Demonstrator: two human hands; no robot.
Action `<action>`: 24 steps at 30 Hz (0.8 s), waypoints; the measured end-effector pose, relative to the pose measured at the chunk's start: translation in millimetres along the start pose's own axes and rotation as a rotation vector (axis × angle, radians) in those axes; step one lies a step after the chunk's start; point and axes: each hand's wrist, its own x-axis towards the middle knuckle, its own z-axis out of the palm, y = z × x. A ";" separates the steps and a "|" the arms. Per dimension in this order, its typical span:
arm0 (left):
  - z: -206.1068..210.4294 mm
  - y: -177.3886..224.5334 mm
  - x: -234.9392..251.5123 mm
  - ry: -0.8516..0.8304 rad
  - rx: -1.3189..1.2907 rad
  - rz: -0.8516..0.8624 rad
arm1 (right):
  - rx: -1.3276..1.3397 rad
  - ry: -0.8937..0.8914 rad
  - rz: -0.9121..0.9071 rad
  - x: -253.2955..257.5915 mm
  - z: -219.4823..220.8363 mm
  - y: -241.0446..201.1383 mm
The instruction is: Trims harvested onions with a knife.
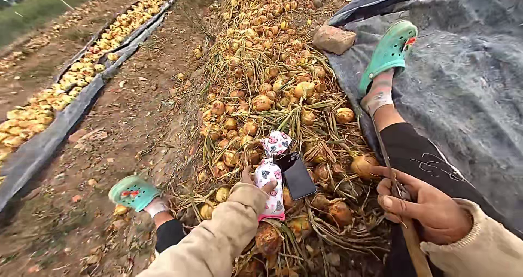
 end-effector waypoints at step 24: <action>-27.8 -19.1 -16.0 0.107 -0.338 0.040 | -0.142 -0.262 0.059 31.2 -1.9 -11.5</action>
